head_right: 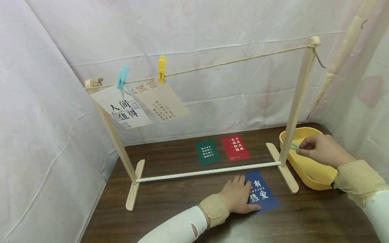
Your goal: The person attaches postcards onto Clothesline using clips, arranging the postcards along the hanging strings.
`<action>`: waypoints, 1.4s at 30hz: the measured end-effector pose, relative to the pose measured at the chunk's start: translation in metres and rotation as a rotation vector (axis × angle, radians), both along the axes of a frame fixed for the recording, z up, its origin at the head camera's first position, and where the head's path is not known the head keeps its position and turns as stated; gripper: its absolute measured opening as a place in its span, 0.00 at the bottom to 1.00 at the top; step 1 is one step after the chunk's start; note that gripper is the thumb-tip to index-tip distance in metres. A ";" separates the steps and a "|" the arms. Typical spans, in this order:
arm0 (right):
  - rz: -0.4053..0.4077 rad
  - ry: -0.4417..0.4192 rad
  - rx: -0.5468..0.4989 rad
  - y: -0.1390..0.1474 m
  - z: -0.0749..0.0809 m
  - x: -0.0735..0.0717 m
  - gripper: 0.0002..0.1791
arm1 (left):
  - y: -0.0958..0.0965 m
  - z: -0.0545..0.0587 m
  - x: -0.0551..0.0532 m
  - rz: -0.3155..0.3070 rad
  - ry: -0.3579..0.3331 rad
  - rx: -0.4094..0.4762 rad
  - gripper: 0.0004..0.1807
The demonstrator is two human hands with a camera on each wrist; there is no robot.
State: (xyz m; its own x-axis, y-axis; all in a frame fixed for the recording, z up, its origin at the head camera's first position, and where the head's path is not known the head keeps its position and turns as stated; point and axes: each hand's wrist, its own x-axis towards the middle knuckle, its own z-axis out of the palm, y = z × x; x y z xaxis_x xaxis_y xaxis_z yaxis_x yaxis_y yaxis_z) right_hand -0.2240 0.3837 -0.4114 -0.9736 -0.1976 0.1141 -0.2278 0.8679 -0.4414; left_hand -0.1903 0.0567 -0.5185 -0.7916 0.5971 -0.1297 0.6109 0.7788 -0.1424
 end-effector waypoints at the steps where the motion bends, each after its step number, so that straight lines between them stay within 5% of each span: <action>1: -0.002 -0.003 0.003 0.000 0.000 -0.001 0.13 | -0.002 0.000 -0.001 -0.005 -0.006 0.002 0.50; 12: -0.003 -0.035 0.001 0.008 -0.003 -0.010 0.12 | -0.029 0.004 -0.008 -0.087 -0.072 0.012 0.48; 19: 0.034 -0.001 0.091 0.012 -0.002 -0.025 0.12 | -0.048 0.014 -0.012 -0.156 -0.123 0.003 0.51; 30: 0.054 -0.067 0.159 0.016 -0.007 -0.047 0.21 | -0.077 0.026 -0.017 -0.213 -0.243 -0.011 0.54; 42: 0.084 -0.054 0.189 0.023 -0.027 -0.072 0.21 | -0.095 0.030 -0.015 -0.244 -0.164 -0.114 0.67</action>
State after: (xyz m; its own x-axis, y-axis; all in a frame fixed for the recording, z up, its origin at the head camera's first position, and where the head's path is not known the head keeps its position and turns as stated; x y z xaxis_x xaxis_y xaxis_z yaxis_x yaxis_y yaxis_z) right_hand -0.2964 0.4064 -0.4387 -0.9565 -0.2913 0.0157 -0.2835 0.9155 -0.2856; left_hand -0.2057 -0.0388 -0.4890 -0.5893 0.7414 -0.3210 0.8001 0.5908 -0.1041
